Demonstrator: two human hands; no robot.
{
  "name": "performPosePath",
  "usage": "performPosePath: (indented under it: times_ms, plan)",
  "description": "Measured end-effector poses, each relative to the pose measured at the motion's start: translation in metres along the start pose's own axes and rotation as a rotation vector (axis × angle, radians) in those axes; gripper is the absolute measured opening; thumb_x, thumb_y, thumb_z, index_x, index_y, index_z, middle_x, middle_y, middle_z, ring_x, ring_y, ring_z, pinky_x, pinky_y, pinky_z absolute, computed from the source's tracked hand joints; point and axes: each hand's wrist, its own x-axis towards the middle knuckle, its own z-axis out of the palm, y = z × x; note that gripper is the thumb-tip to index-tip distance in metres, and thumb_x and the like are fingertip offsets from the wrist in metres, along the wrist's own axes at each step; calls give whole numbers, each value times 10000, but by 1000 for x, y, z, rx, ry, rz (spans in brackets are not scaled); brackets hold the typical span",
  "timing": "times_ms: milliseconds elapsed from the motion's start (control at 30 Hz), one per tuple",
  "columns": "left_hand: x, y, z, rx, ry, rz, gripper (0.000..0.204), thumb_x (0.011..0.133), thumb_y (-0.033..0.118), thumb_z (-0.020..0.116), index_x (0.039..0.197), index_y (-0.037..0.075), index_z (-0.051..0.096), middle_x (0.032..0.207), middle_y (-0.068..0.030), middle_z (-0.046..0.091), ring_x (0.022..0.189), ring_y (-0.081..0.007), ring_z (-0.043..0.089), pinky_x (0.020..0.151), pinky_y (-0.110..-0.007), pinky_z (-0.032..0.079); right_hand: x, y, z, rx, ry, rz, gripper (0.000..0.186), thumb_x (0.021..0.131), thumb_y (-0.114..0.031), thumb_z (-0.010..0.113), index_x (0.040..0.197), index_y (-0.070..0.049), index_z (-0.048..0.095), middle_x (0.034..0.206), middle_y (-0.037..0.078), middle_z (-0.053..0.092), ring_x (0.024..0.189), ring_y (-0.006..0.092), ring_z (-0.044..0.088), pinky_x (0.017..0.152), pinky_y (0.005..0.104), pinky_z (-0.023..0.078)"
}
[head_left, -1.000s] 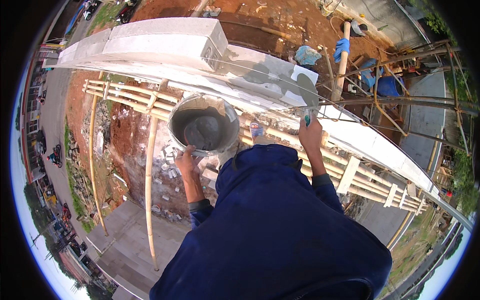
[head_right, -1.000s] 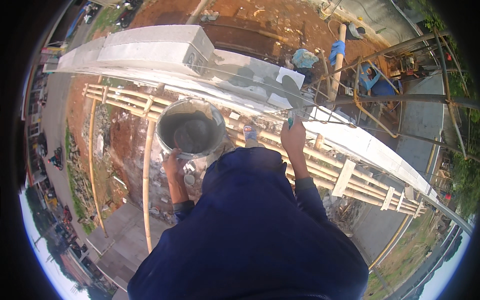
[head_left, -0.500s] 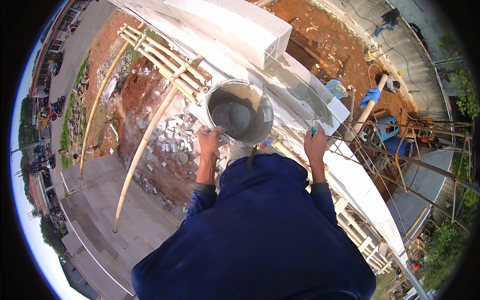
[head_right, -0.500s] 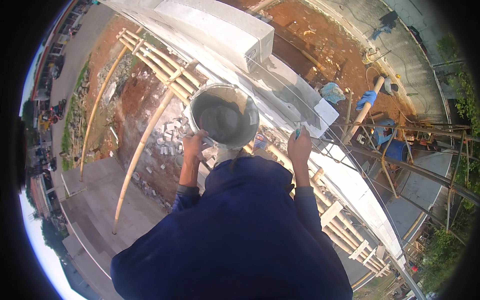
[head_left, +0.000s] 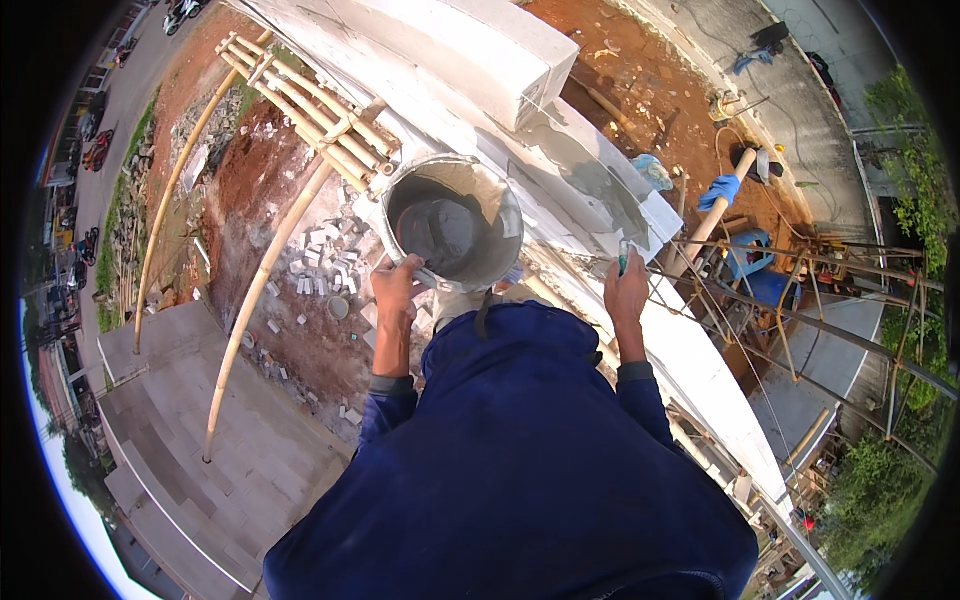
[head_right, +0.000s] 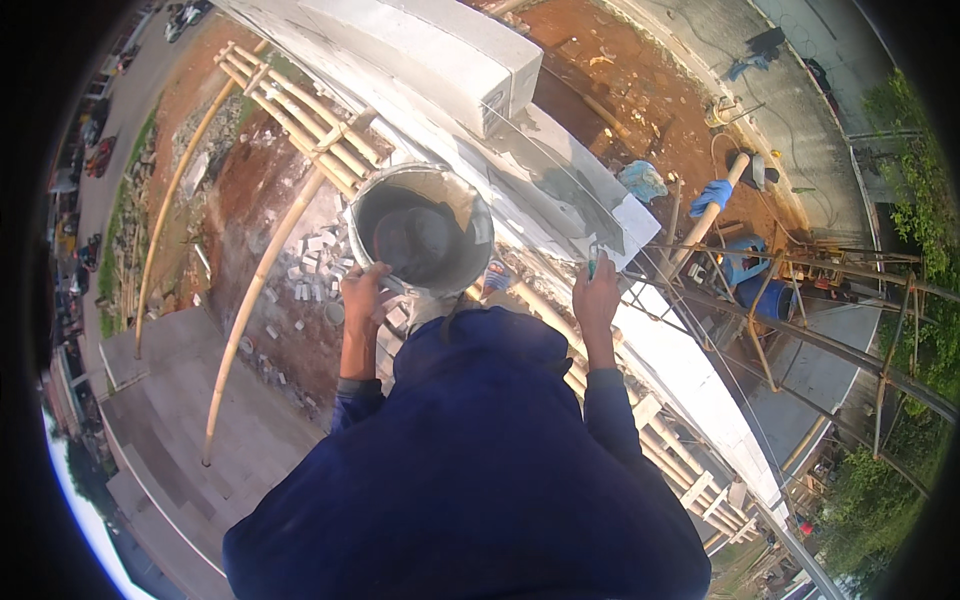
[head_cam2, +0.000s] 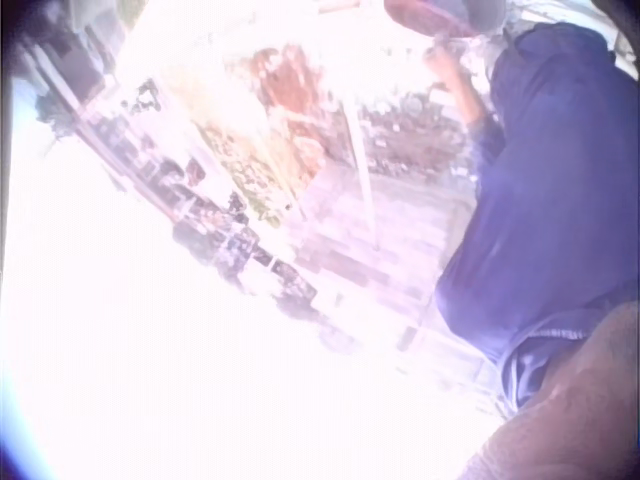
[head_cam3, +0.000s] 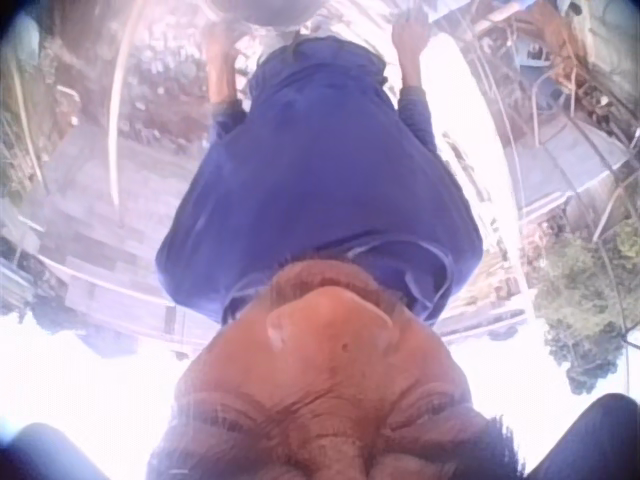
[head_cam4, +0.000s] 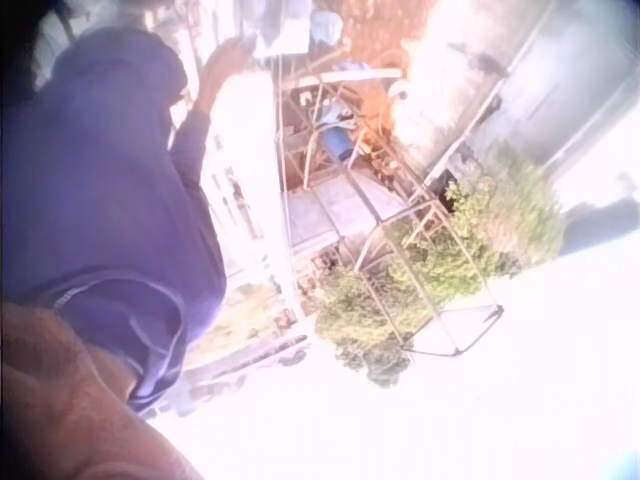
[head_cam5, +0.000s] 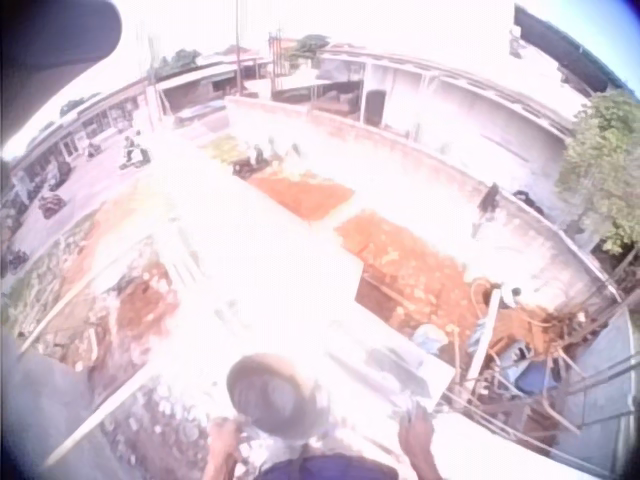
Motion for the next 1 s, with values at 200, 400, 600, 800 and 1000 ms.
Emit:
performPosePath:
  times_ms: [200,400,600,800,1000]
  plan:
    - [1,6,2,-29,-8,9,238,856,64,694,1060,-52,653,942,-133,705,793,-231,714,686,-406,650,0,14,-12,-25,-44,-5,477,985,-222,608,1388,30,568,1225,227,656,1032,430,684,857,532,558]
    - [3,6,4,-25,-29,55,198,847,37,715,1010,-71,679,862,-137,715,660,-214,696,569,-355,631,-2,21,-11,106,-43,72,473,970,-186,606,1384,40,591,1241,276,672,1086,466,671,947,515,529]
    - [-5,19,18,70,-55,193,143,816,20,745,923,-64,701,733,-79,695,568,-135,624,510,-302,521,-3,-54,-25,196,-176,-337,412,968,-264,667,1298,-17,658,1160,210,709,994,412,705,862,479,561]
    - [-10,30,31,229,-80,309,82,804,13,738,866,-38,725,701,-34,682,594,-93,582,545,-285,459,19,-140,24,-142,-520,-557,372,959,-246,655,1265,-33,660,1083,207,693,855,408,709,763,501,564]
    - [-12,43,44,217,-173,349,118,808,-8,720,921,-31,744,756,-25,709,650,-87,606,595,-274,481,5,-158,49,251,-887,-391,311,953,-196,683,1177,20,687,914,175,699,725,304,706,591,419,543]
